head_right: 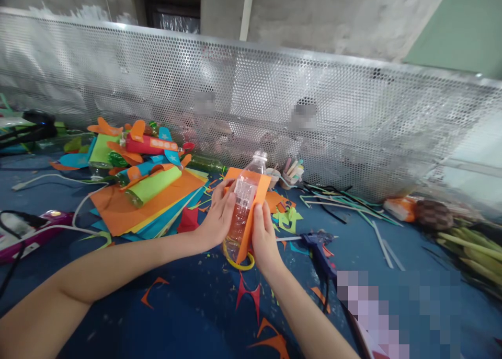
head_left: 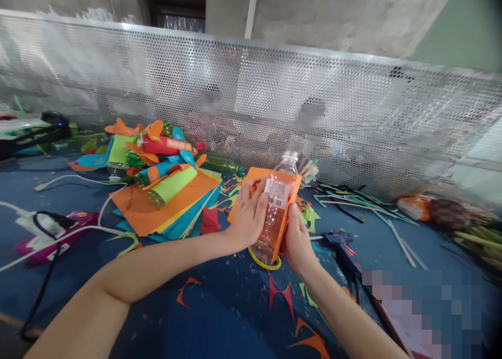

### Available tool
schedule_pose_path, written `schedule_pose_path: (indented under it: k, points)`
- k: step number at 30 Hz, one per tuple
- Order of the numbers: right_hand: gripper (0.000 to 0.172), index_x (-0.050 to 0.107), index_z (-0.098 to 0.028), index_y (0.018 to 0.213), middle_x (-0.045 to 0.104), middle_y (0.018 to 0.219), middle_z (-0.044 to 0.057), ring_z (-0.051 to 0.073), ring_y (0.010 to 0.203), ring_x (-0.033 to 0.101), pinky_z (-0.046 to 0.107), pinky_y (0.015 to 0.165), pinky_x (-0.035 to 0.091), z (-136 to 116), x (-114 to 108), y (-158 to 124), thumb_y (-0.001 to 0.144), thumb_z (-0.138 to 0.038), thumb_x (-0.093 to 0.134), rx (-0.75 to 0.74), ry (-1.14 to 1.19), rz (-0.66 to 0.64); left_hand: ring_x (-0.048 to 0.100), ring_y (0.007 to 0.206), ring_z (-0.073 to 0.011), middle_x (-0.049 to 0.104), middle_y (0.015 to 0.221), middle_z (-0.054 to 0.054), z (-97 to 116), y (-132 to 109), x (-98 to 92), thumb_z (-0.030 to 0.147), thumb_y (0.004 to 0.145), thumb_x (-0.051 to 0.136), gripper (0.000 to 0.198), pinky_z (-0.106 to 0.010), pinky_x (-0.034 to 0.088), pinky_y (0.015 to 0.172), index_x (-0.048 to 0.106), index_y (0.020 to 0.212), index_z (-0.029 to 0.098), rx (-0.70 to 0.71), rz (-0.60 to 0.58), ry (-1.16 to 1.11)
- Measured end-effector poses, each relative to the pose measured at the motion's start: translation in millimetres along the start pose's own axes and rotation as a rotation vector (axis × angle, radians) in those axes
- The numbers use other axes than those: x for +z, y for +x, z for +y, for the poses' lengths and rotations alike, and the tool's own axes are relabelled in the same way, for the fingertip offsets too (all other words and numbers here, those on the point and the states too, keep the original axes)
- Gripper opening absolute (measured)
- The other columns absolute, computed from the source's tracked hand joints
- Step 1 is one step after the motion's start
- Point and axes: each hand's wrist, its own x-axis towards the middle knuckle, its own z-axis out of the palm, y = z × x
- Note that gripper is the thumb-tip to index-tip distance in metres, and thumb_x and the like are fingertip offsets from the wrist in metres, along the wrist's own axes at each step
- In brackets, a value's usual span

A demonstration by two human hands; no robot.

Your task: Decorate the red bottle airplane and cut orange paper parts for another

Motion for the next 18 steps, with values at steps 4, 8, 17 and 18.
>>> schedule_pose_path:
  k: [4,8,17,18]
  points:
    - [0.052,0.051,-0.028,0.127,0.060,0.127,0.004,0.023,0.115,0.056,0.040,0.100,0.045,-7,6,-4,0.081,-0.050,0.059,-0.018,0.001,-0.004,0.020,0.138,-0.0192,0.030,0.144,-0.010,1,0,-1.6,0.037,0.099,0.015,0.048,-0.042,0.017,0.116,0.031,0.141,0.023,0.047,-0.004,0.055]
    - [0.050,0.049,-0.031,0.127,0.057,0.128,0.002,0.021,0.113,0.056,0.039,0.100,0.045,-11,10,-6,0.080,-0.044,0.062,-0.041,0.023,0.004,0.011,0.142,-0.0223,0.020,0.151,-0.009,-1,-1,-0.5,0.036,0.099,0.015,0.048,-0.046,0.015,0.116,0.028,0.143,0.022,0.108,-0.008,0.145]
    - [0.040,0.053,-0.032,0.117,0.065,0.110,0.001,0.022,0.097,0.063,0.043,0.089,0.052,-20,1,4,0.080,-0.041,0.064,-0.027,0.173,0.072,0.028,0.136,-0.0331,0.037,0.144,-0.016,-9,40,-32.1,0.061,0.082,0.051,0.082,-0.056,0.025,0.108,0.019,0.146,0.021,-0.094,0.047,0.010]
    - [0.039,0.053,-0.032,0.117,0.064,0.110,0.001,0.022,0.096,0.063,0.043,0.088,0.052,-20,0,6,0.080,-0.041,0.063,-0.032,0.184,0.077,0.044,0.125,-0.0325,0.051,0.131,-0.017,-12,46,-36.3,0.061,0.082,0.051,0.082,-0.054,0.036,0.101,0.021,0.145,0.018,-0.175,-0.011,-0.090]
